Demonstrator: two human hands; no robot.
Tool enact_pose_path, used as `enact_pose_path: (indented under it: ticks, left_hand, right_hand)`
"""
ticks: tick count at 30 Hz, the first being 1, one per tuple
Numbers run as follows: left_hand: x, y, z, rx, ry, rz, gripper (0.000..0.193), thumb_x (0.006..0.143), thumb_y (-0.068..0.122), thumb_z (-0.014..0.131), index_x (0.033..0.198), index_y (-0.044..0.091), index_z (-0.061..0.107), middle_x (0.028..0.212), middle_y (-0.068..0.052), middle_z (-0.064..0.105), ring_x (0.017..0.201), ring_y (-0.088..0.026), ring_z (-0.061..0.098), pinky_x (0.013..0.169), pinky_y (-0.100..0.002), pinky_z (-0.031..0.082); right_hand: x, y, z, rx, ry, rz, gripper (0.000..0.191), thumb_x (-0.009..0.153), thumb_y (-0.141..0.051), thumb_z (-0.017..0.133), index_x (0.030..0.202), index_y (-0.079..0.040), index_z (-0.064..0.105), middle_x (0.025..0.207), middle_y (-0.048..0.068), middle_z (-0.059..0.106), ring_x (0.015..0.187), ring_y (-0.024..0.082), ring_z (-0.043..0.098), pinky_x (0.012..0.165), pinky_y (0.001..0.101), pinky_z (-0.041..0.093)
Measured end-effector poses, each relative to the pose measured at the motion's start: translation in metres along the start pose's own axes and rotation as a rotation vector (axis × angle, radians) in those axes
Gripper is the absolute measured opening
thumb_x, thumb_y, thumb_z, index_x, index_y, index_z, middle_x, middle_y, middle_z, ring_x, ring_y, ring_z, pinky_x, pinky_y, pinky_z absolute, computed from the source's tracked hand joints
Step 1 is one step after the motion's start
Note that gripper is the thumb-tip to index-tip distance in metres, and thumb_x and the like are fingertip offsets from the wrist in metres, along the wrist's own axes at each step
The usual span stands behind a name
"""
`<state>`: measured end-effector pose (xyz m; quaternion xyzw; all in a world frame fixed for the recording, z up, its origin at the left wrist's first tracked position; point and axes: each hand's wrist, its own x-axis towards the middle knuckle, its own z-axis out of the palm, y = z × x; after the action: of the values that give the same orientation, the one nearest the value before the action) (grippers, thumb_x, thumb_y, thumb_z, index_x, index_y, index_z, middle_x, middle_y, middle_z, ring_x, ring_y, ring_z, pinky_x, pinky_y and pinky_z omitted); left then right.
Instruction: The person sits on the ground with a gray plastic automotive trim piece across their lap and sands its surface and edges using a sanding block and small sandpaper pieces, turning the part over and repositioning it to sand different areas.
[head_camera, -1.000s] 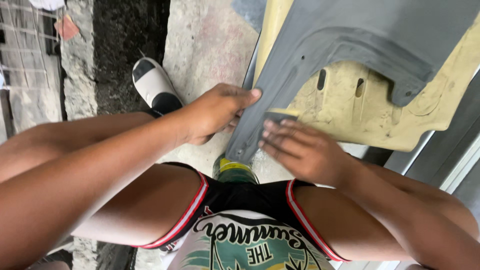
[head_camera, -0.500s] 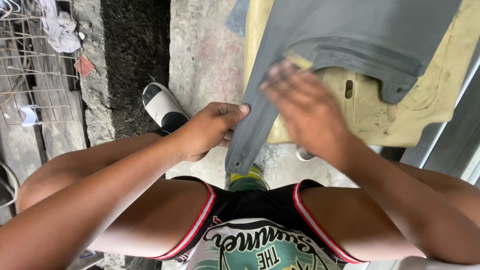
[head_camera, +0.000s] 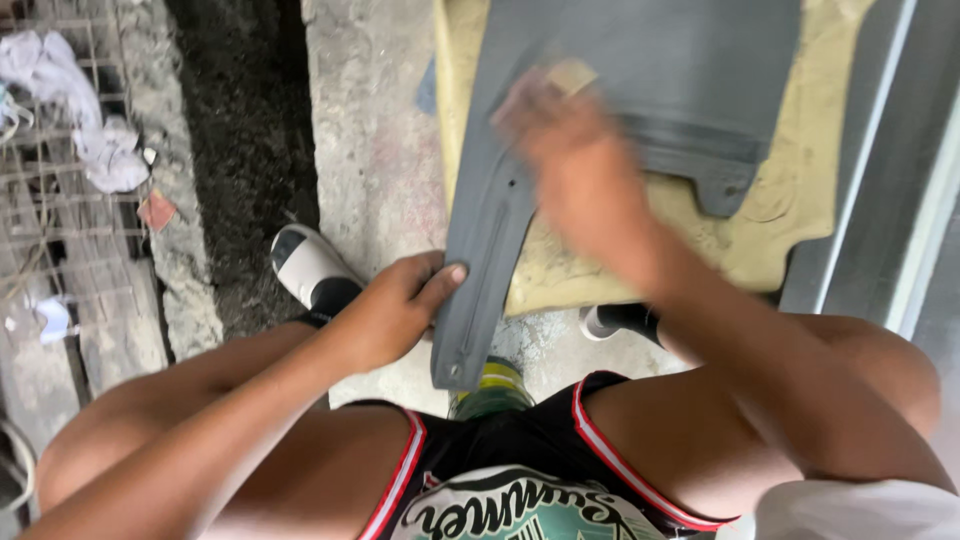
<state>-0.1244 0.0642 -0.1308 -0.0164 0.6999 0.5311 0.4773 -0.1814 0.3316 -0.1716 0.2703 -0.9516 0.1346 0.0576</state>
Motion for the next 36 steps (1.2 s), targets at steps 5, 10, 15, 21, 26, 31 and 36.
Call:
enact_pose_path:
  ticks: [5,10,15,21,26,31,36]
  left_hand:
    - [-0.006,0.006,0.001,0.019,-0.037,-0.017,0.046,0.105,0.037,0.044,0.115,-0.004,0.063,0.091,-0.013,0.074,0.084,-0.016,0.075,0.075,-0.032,0.065]
    - [-0.007,0.002,0.001,0.095,-0.017,0.027,0.043,0.103,0.036,0.045,0.121,0.000,0.058,0.090,-0.014,0.073,0.078,-0.020,0.074,0.070,-0.036,0.064]
    - [-0.008,0.000,0.003,0.087,0.008,0.062,0.041,0.105,0.035,0.046,0.117,-0.002,0.059,0.088,-0.013,0.073,0.077,-0.018,0.075,0.070,-0.035,0.064]
    - [-0.012,-0.007,0.008,0.218,0.072,0.106,0.039,0.106,0.033,0.048,0.106,-0.005,0.060,0.077,-0.018,0.068,0.070,-0.024,0.067,0.069,-0.039,0.056]
    - [-0.013,-0.013,0.007,0.168,0.096,0.264,0.035,0.105,0.031,0.049,0.109,-0.001,0.061,0.081,-0.016,0.070,0.074,-0.022,0.069,0.072,-0.040,0.054]
    - [-0.010,-0.010,0.004,0.271,0.121,0.189,0.037,0.104,0.032,0.051,0.103,-0.003,0.062,0.080,-0.024,0.068,0.074,-0.032,0.068,0.071,-0.043,0.053]
    - [-0.012,-0.012,0.002,0.259,0.083,0.123,0.036,0.104,0.032,0.049,0.107,-0.002,0.061,0.081,-0.025,0.070,0.074,-0.035,0.070,0.072,-0.044,0.053]
  right_hand:
    - [-0.024,0.047,-0.025,-0.142,0.090,0.052,0.055,0.089,0.007,0.055,0.142,-0.004,0.067,0.151,0.017,0.063,0.140,0.031,0.059,0.117,0.0476,0.043]
    - [0.005,0.102,-0.049,0.205,0.253,0.693,0.036,0.101,0.002,0.049,0.129,-0.005,0.070,0.121,0.024,0.071,0.115,0.039,0.069,0.100,0.0438,0.055]
    - [0.019,-0.002,-0.012,0.010,0.134,-0.071,0.057,0.082,0.008,0.058,0.137,-0.001,0.068,0.141,0.023,0.064,0.135,0.038,0.058,0.115,0.0476,0.045]
    - [0.021,0.013,-0.029,0.292,-0.109,-0.293,0.059,0.082,0.007,0.056,0.137,-0.010,0.067,0.146,0.013,0.064,0.132,0.030,0.060,0.115,0.0432,0.045]
    - [0.053,0.032,-0.037,0.240,0.137,0.091,0.051,0.094,0.009,0.052,0.140,-0.006,0.068,0.145,0.016,0.062,0.134,0.034,0.059,0.122,0.0441,0.046]
    - [0.015,-0.049,-0.022,0.238,-0.097,-0.445,0.059,0.070,-0.005,0.061,0.129,-0.005,0.068,0.141,0.013,0.063,0.135,0.030,0.058,0.115,0.0499,0.040]
    - [0.041,0.021,-0.038,0.016,-0.067,-0.218,0.065,0.075,0.006,0.054,0.139,-0.003,0.067,0.148,0.019,0.062,0.127,0.033,0.063,0.110,0.0479,0.045]
